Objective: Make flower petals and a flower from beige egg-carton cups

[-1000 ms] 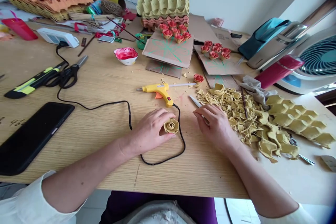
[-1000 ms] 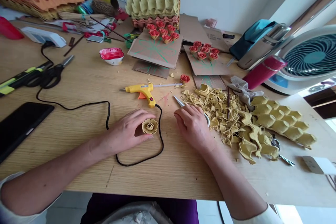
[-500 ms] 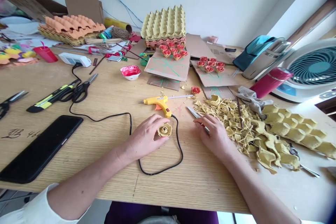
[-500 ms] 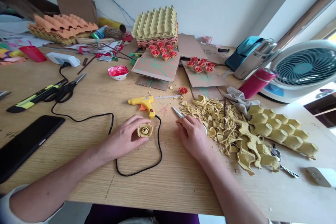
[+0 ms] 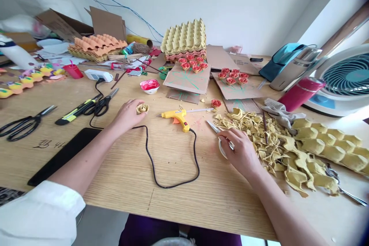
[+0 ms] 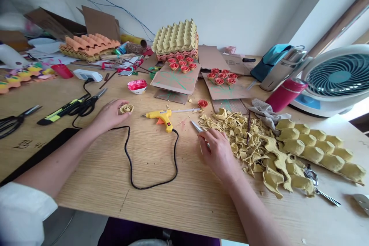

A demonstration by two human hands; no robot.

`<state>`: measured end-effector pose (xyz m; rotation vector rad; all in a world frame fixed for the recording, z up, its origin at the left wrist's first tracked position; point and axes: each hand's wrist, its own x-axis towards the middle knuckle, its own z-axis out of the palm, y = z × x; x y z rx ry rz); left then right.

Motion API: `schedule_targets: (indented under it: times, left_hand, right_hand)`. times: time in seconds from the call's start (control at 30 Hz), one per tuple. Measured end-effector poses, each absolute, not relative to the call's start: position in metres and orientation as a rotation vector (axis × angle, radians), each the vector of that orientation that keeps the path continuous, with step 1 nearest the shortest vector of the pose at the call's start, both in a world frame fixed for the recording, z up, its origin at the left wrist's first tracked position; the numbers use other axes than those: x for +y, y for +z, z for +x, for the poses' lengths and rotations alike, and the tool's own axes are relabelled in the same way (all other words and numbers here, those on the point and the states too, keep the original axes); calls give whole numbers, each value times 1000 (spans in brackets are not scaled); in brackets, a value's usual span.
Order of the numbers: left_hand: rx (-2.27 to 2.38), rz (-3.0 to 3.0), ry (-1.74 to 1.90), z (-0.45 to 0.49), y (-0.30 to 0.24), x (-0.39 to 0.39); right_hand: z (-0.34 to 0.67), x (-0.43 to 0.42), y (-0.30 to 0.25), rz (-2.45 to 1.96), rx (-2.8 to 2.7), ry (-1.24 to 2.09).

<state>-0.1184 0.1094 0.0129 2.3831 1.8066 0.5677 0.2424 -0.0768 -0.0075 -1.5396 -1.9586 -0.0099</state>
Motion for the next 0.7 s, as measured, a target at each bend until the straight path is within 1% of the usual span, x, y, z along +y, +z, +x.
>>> schedule_targets:
  times: [0.17, 0.3, 0.37, 0.47, 0.5, 0.57, 0.7]
  left_hand:
    - [1819, 2309, 578, -108, 4, 134]
    - [1803, 2313, 586, -108, 0, 139]
    - [1804, 2346, 678, -108, 4, 134]
    - [1674, 2465, 877, -92, 18, 112]
    - [1621, 2456, 974, -82, 23, 100]
    - [1366, 2485, 1011, -55, 30, 72]
    - [781, 2586, 893, 0, 31, 10]
  right_hand:
    - [244, -76, -8, -1554, -1946, -43]
    - [243, -75, -7, -1593, -1967, -1]
    - [244, -74, -6, -1606, -1945, 26]
    - [253, -72, -6, -1629, -1861, 17]
    - [257, -71, -6, -1639, -1829, 2]
    - [267, -67, -5, -1662, -1766, -47]
    - [282, -53, 3, -1793, -1733, -156]
